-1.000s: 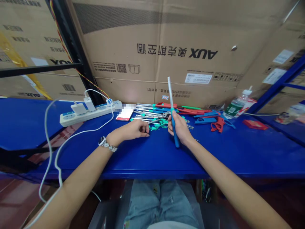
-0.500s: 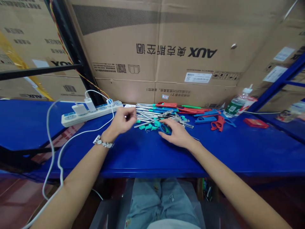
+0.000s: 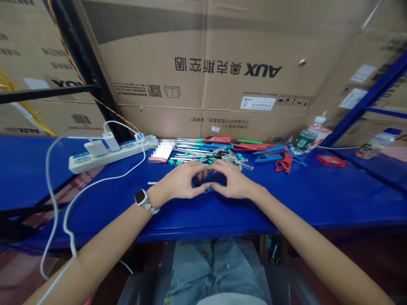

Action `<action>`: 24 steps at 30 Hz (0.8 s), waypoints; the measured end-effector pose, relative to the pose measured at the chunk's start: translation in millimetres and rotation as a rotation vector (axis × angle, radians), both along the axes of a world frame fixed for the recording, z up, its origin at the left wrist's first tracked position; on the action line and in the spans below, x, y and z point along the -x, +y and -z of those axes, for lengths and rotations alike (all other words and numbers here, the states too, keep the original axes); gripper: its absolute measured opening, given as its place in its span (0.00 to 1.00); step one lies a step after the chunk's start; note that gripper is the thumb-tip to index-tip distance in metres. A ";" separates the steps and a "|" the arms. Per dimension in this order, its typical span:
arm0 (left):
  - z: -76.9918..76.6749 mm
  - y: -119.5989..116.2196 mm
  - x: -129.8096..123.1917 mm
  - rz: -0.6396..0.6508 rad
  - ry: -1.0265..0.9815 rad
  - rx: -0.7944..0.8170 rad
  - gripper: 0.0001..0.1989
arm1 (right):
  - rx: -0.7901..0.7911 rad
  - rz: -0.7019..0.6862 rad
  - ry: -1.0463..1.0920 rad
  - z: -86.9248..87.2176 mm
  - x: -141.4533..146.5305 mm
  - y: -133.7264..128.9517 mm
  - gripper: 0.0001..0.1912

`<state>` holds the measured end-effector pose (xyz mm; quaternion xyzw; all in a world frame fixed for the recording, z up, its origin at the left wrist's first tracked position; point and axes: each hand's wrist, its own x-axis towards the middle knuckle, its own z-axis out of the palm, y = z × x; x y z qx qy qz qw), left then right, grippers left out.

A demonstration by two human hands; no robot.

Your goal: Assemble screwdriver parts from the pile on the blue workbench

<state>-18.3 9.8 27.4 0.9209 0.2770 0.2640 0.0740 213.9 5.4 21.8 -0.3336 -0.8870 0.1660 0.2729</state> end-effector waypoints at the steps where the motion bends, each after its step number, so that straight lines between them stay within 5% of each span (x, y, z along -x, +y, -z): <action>1: 2.5 -1.6 -3.8 0.002 0.032 -0.024 0.13 | 0.022 -0.003 0.045 -1.1 -11.0 1.0 0.18; 6: 15.8 -5.8 -25.0 0.009 0.224 -0.144 0.15 | -0.031 0.188 0.064 8.1 -51.2 1.7 0.13; 11: 15.8 -3.0 -23.2 0.025 0.295 -0.200 0.12 | -0.086 0.435 -0.071 20.6 -54.1 6.6 0.16; 20: 14.2 7.2 -10.5 -0.067 0.271 -0.247 0.20 | 0.067 0.463 -0.262 1.8 -35.0 15.9 0.13; 24: 7.6 12.5 -3.4 -0.119 0.185 -0.238 0.19 | 0.094 0.418 -0.002 -10.3 -23.9 22.0 0.12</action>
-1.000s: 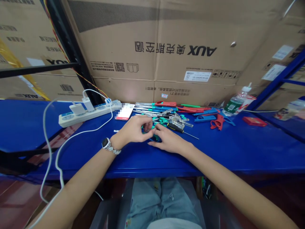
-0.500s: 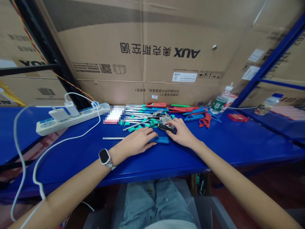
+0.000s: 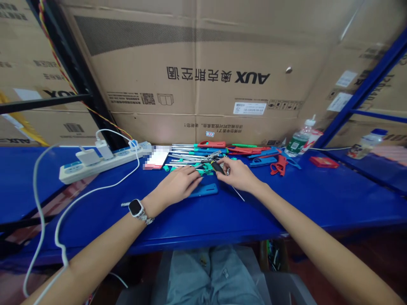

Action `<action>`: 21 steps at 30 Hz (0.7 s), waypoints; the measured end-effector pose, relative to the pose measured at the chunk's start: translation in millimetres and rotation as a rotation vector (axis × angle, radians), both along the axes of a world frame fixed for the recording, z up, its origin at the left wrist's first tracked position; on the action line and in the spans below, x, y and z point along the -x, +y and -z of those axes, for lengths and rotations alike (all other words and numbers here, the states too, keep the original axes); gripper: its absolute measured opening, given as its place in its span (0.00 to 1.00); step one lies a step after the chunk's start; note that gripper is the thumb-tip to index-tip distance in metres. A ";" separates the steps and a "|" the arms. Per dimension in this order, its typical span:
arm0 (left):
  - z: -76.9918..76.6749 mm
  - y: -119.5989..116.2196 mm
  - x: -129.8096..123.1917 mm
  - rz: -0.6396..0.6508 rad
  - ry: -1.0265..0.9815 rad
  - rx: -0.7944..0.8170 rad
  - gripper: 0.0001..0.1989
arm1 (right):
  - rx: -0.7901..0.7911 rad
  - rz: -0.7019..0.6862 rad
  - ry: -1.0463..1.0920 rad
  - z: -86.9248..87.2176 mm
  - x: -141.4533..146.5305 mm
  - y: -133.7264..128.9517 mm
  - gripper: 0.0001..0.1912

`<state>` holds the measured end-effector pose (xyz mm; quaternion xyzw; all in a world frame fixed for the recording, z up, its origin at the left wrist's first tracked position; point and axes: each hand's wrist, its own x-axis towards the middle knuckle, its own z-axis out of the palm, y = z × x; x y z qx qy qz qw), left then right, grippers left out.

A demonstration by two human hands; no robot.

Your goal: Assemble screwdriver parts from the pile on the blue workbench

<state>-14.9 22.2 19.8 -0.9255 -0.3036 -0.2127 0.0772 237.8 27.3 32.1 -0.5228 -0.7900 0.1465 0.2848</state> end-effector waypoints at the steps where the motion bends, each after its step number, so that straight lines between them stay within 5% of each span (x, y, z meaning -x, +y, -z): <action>1: -2.1 1.3 2.1 -0.003 -0.058 0.018 0.18 | 0.002 -0.042 0.130 -2.8 4.2 2.4 0.13; 5: -5.6 5.1 6.1 0.006 -0.337 0.172 0.13 | 0.089 -0.190 0.607 -12.6 30.1 12.5 0.24; 10: -1.0 7.1 -0.2 0.024 -0.497 0.385 0.11 | 0.105 -0.161 0.897 -13.0 62.8 19.6 0.34; 21: 3.8 10.2 -3.3 0.008 -0.541 0.377 0.08 | 0.169 -0.201 0.798 5.1 44.0 12.3 0.26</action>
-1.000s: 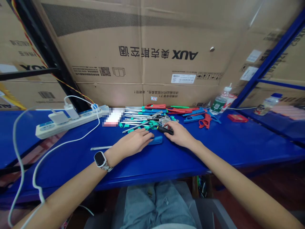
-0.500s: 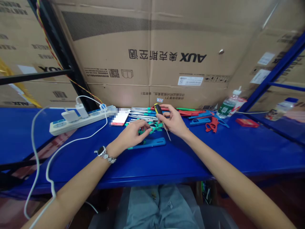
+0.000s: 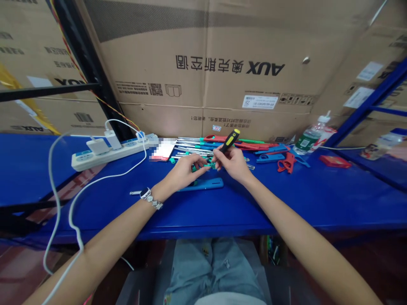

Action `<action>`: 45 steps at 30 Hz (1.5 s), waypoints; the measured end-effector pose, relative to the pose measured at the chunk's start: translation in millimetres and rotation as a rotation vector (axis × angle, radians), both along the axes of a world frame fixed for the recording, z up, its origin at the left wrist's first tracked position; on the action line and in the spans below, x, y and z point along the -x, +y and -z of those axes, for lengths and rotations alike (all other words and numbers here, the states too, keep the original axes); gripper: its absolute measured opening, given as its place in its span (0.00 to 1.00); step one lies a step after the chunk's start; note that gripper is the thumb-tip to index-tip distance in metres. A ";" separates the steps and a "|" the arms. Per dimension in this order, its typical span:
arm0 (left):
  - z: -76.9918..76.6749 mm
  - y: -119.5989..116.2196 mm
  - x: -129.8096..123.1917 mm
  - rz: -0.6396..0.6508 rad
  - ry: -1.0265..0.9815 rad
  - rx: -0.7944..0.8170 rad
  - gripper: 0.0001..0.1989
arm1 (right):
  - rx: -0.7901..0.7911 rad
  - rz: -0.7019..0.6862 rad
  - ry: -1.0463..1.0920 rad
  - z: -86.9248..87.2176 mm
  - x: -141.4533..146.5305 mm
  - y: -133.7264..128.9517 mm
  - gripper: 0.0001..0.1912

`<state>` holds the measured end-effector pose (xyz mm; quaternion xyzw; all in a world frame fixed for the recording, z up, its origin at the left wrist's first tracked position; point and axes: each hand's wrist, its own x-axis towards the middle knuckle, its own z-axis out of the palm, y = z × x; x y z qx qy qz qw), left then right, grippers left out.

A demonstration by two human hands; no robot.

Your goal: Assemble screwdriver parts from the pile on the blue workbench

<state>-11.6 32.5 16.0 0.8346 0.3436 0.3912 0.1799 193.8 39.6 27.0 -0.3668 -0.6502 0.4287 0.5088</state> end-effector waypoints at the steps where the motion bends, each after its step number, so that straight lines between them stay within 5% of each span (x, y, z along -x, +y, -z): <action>1: -0.1 0.9 1.5 0.001 0.020 -0.012 0.08 | 0.002 0.016 -0.021 1.1 -3.6 1.6 0.26; 12: -1.6 -0.7 11.2 0.137 0.250 0.018 0.13 | 0.028 0.034 -0.083 22.3 -0.9 12.5 0.33; 20: -1.4 -1.8 13.9 0.125 0.342 0.045 0.15 | 0.043 0.029 -0.027 19.1 -1.3 12.0 0.34; 29: 3.9 4.2 6.6 -0.048 0.208 -0.027 0.12 | 0.087 0.015 0.088 3.1 0.2 2.6 0.35; 45: 1.7 3.1 1.6 -0.043 0.092 0.020 0.06 | 0.015 -0.040 0.188 -0.3 4.8 -4.0 0.31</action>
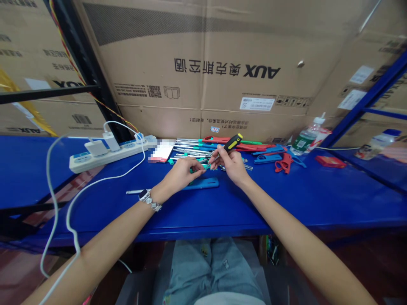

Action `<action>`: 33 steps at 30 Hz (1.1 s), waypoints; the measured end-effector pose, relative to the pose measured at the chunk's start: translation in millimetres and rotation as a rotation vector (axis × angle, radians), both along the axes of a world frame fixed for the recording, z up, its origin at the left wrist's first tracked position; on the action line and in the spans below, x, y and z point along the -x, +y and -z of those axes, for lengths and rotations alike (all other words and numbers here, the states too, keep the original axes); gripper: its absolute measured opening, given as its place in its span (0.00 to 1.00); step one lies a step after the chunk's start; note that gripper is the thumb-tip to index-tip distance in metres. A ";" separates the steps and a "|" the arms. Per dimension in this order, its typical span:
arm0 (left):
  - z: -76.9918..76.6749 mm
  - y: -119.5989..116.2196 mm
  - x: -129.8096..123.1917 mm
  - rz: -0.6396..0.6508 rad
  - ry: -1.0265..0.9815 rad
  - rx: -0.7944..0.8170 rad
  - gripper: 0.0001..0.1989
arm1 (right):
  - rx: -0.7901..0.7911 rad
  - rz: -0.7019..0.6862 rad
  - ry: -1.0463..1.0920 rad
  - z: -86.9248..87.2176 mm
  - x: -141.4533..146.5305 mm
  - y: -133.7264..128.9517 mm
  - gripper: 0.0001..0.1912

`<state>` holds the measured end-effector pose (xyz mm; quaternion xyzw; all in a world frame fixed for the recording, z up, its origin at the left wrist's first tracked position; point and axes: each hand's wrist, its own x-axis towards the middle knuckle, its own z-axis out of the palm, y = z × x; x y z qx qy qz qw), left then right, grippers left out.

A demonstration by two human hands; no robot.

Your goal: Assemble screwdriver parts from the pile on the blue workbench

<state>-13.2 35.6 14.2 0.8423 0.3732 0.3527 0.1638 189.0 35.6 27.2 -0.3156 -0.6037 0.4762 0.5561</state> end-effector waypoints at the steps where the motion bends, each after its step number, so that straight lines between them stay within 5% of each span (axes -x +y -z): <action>1: 0.2 -0.1 -0.4 -0.002 0.001 0.002 0.06 | -0.007 0.001 -0.001 0.2 0.0 0.0 0.31; 17: -0.8 -9.5 -20.9 0.008 0.031 -0.025 0.07 | -0.121 0.131 -0.079 -4.6 -1.1 -7.3 0.30; 22: -1.1 -13.3 -34.1 0.058 0.222 -0.056 0.21 | -0.112 0.218 -0.096 -2.8 -16.1 -8.4 0.31; 33: 15.2 -16.4 -23.7 0.064 0.234 0.019 0.15 | -0.195 0.181 -0.163 12.4 -6.3 -11.5 0.25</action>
